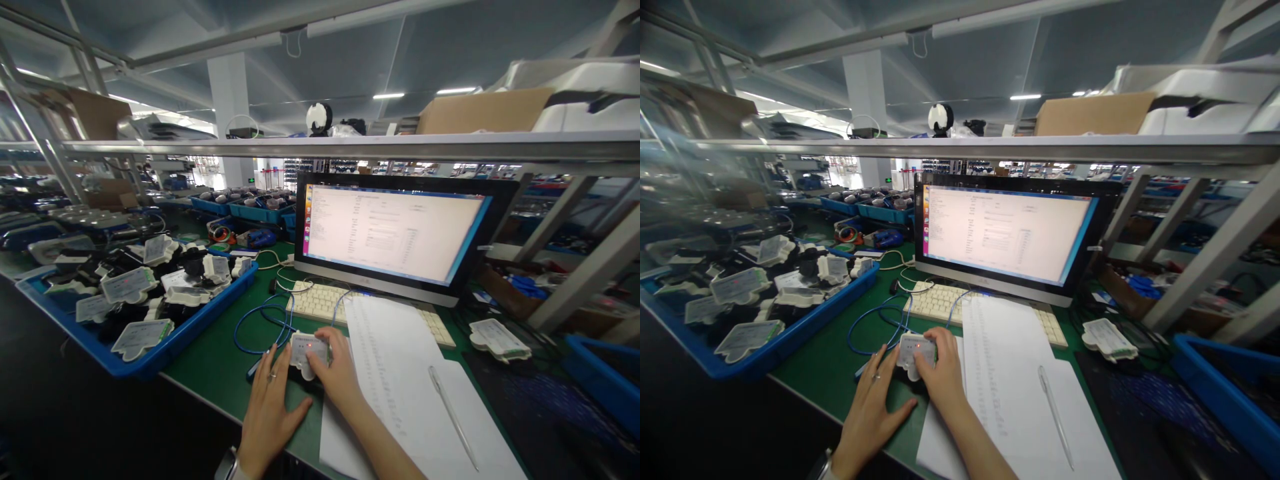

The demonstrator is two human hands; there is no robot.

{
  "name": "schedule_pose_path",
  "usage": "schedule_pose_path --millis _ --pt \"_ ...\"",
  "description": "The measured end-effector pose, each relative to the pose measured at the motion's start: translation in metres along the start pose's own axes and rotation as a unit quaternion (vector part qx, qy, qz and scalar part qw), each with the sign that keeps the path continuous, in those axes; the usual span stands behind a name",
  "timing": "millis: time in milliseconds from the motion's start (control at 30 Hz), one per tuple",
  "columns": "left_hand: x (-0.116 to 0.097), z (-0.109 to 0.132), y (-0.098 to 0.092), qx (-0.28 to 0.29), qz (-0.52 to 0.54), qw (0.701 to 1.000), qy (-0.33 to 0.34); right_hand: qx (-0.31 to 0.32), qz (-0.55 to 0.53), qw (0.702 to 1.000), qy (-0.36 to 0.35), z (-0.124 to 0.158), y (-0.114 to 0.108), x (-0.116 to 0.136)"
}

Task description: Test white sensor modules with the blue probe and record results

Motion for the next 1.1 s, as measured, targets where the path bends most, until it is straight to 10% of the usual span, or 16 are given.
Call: schedule_pose_path --millis 1100 --pt "-0.0003 0.0 -0.0006 -0.01 0.006 1.0 0.008 -0.001 0.004 1.0 0.005 0.0004 0.0005 -0.0009"
Point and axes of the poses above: each hand's wrist, its own z-axis away from the middle knuckle, its own y-axis out of the palm, x = y × z, the point moved 3 cm from there along -z, towards the middle knuckle, and after that the axes turned 14 degrees about x, right-handed, at the moved point
